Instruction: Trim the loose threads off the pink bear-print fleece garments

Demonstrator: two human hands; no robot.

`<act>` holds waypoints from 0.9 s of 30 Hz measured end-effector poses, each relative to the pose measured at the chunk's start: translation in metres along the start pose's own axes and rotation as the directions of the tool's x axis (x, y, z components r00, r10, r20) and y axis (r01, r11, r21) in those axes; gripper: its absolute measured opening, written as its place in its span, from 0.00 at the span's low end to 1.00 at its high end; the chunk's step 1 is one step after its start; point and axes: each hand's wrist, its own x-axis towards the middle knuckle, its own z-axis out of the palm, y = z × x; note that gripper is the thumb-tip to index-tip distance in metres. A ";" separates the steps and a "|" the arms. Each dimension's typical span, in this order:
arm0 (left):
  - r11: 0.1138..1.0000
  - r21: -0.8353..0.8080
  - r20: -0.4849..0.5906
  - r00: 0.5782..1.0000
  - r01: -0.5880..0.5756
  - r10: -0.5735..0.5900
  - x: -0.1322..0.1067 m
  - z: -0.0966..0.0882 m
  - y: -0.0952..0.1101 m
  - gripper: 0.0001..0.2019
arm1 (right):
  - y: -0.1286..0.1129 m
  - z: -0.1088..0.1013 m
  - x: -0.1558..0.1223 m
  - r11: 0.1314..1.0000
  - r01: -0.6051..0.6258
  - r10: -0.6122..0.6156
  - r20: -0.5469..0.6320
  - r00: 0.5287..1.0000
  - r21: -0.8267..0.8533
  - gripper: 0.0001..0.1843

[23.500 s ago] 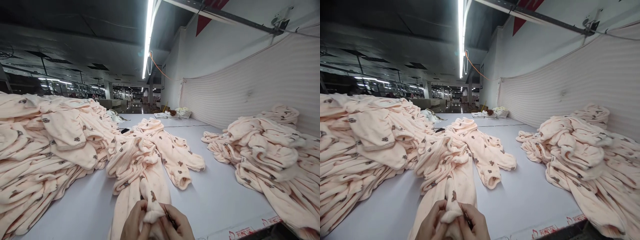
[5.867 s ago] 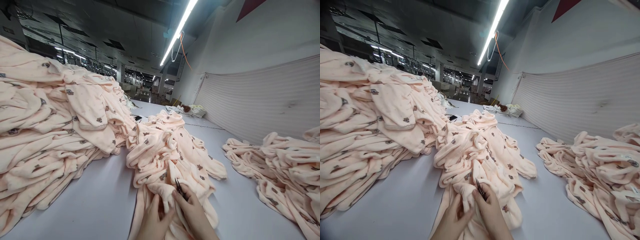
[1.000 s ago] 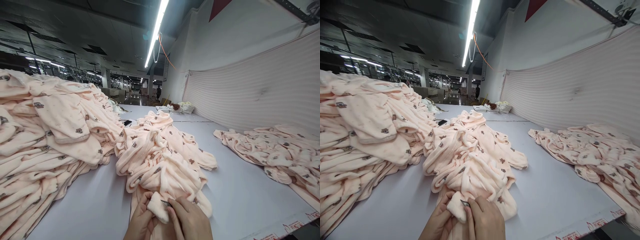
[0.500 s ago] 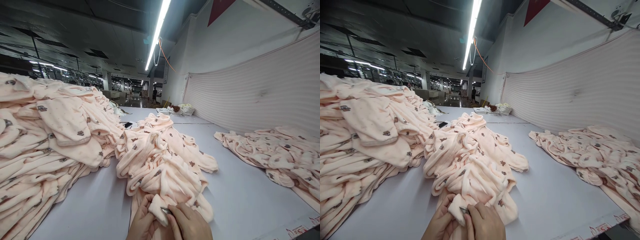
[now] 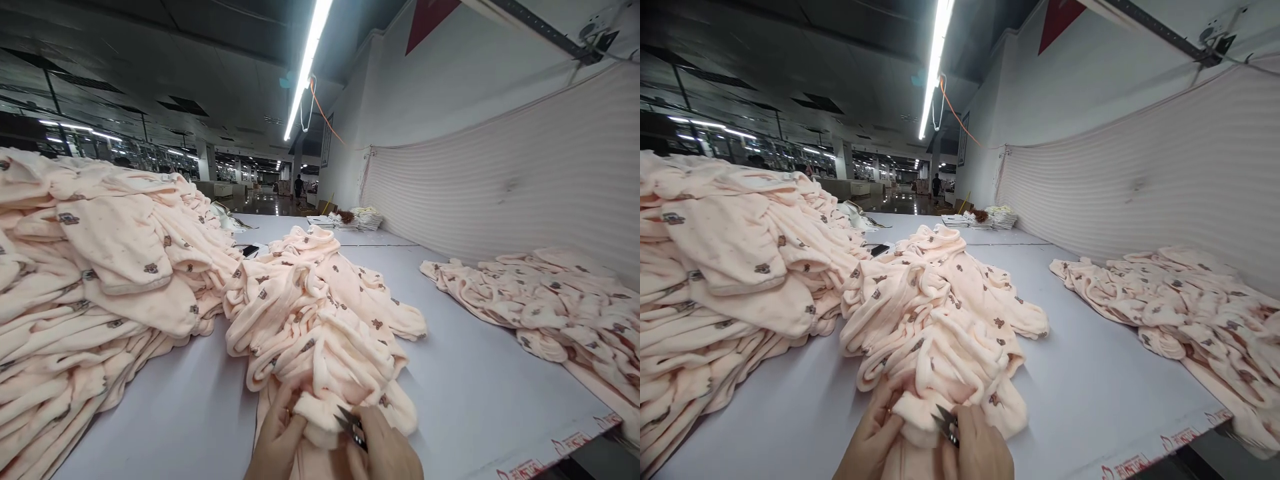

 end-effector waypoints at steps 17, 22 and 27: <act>0.906 -0.277 0.167 0.944 0.321 -0.283 0.006 0.017 0.017 0.11 | 0.009 -0.004 0.001 0.750 -0.166 0.127 0.107 0.986 0.641 0.14; 0.929 -0.006 0.244 0.901 0.371 -0.358 0.010 0.014 0.027 0.15 | 0.015 -0.004 0.031 0.832 -0.153 0.110 0.112 0.988 0.534 0.20; 0.915 0.081 0.300 0.865 0.396 -0.401 0.015 0.012 0.041 0.15 | 0.025 -0.012 0.053 0.679 -0.192 0.033 0.232 0.972 0.708 0.11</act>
